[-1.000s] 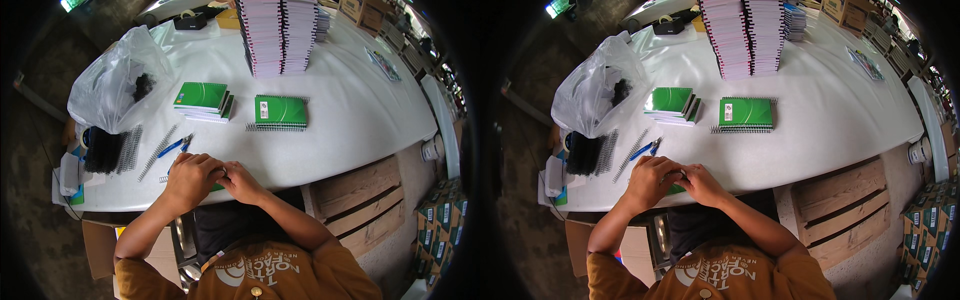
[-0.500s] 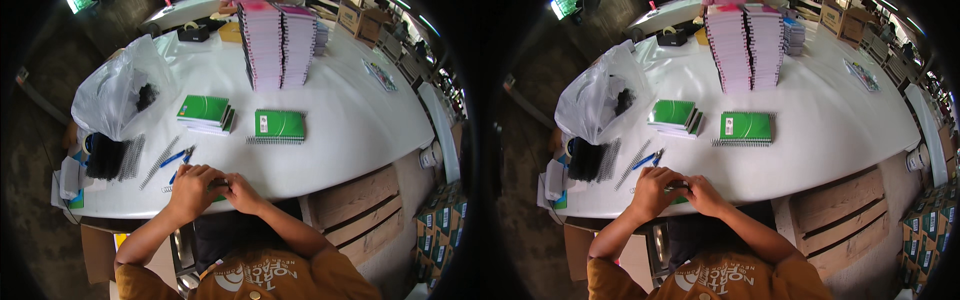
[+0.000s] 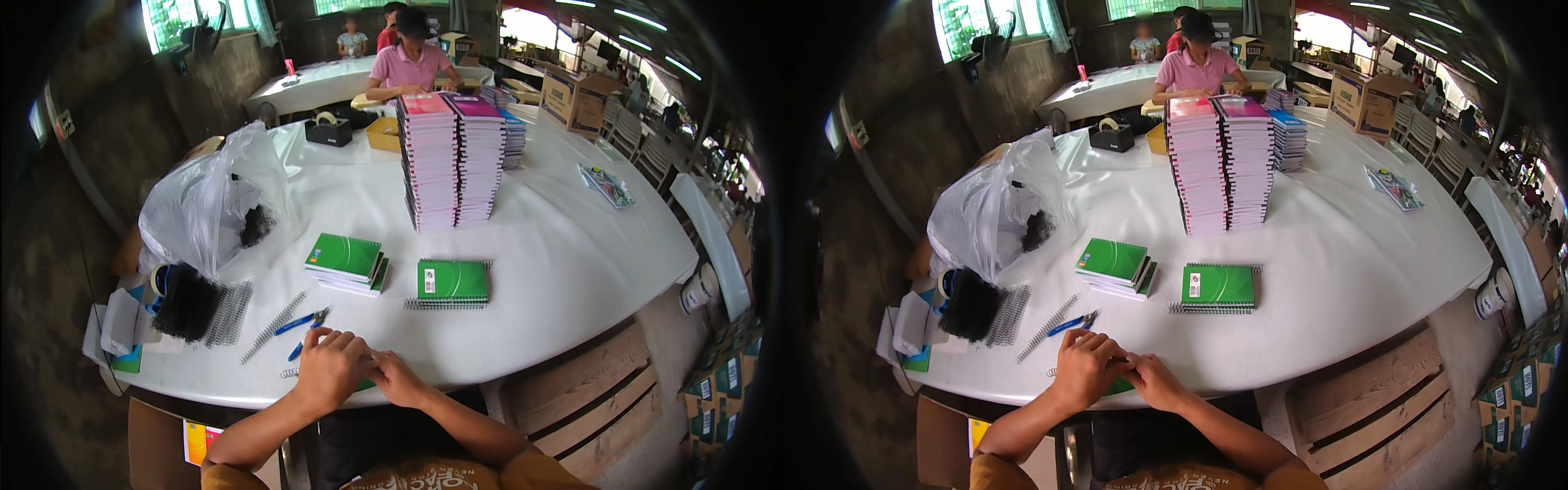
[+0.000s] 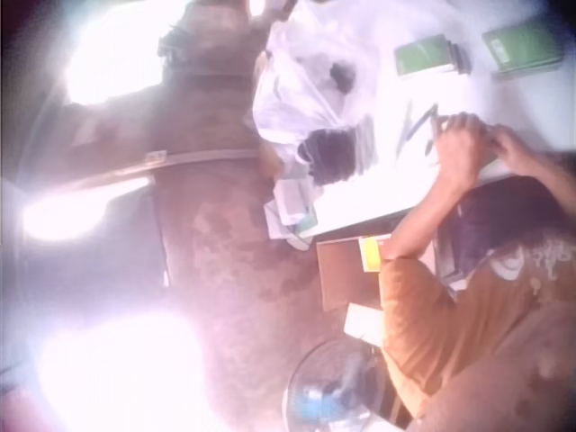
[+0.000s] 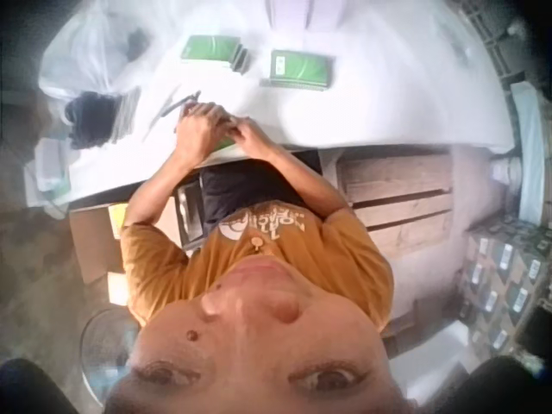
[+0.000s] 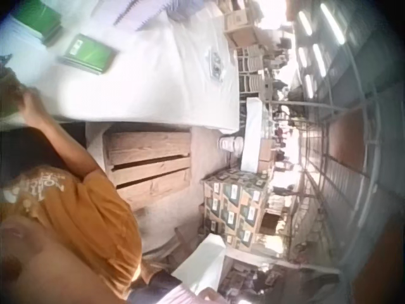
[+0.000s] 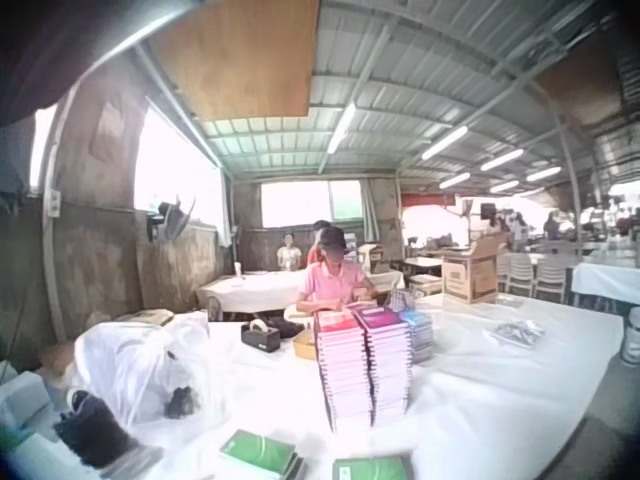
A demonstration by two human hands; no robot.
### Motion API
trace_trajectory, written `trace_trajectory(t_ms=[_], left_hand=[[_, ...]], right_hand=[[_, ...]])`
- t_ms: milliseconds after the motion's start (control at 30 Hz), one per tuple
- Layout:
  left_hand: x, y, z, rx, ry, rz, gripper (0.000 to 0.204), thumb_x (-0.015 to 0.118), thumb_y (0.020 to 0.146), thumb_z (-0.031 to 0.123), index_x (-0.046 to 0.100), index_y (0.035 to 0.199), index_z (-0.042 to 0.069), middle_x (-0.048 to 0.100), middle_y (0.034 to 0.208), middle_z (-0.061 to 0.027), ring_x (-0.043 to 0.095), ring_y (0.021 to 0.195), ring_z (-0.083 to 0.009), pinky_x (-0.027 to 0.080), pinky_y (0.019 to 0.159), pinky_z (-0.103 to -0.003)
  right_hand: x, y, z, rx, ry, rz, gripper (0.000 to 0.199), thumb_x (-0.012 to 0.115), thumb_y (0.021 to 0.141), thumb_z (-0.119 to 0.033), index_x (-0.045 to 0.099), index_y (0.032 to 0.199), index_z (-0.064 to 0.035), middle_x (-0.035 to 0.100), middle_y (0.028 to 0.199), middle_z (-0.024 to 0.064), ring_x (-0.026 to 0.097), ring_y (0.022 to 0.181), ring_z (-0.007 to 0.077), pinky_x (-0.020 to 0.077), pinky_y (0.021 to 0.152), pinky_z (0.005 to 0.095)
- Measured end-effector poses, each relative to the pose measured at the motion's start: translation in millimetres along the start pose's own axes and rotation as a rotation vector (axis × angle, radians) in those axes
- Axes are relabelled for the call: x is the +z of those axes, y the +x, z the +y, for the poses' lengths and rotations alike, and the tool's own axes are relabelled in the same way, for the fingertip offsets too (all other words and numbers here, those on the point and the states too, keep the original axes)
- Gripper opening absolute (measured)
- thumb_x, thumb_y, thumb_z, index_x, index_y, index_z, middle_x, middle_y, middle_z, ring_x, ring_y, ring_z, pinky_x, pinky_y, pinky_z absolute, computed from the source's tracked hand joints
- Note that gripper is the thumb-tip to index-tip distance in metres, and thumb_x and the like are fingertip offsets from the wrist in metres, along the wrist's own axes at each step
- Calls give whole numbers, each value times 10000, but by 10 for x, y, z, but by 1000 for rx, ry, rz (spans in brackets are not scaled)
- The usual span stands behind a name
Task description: The person trims the excess plastic spiral from a stack of purple notebooks using blue pliers, organizes the stack by hand, and then threads new black plastic spirals into a series of green notebooks one by one.
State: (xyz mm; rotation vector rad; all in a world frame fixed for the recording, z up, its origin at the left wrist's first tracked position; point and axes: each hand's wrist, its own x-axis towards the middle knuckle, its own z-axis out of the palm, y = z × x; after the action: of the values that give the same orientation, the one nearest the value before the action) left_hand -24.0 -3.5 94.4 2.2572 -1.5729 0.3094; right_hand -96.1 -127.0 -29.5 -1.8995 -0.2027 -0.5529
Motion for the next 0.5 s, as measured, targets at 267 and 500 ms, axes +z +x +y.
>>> trace_trajectory(t_ms=[267, 500], left_hand=[[237, 280, 299, -395, -763, 707, 652, 726, 772, 163, 377, 1284, -40, 403, 1298, -177, 387, 1198, -267, 284, 1014, -366], [758, 1170, 408, -30, -456, 776, 483, 489, 792, -116, 458, 1257, 14, 542, 1191, -161, 532, 1081, -288, 410, 917, -378]], right_hand=[[-523, 178, -283, 141, 765, 535, 222, 499, 953, -187, 530, 1106, -29, 565, 999, -12, 497, 920, 75, 384, 843, 230], [-1234, 268, 76, 172, -236, 1079, 500, 386, 977, -360, 389, 1307, 16, 429, 1296, 174, 421, 1172, 247, 300, 1006, 327]])
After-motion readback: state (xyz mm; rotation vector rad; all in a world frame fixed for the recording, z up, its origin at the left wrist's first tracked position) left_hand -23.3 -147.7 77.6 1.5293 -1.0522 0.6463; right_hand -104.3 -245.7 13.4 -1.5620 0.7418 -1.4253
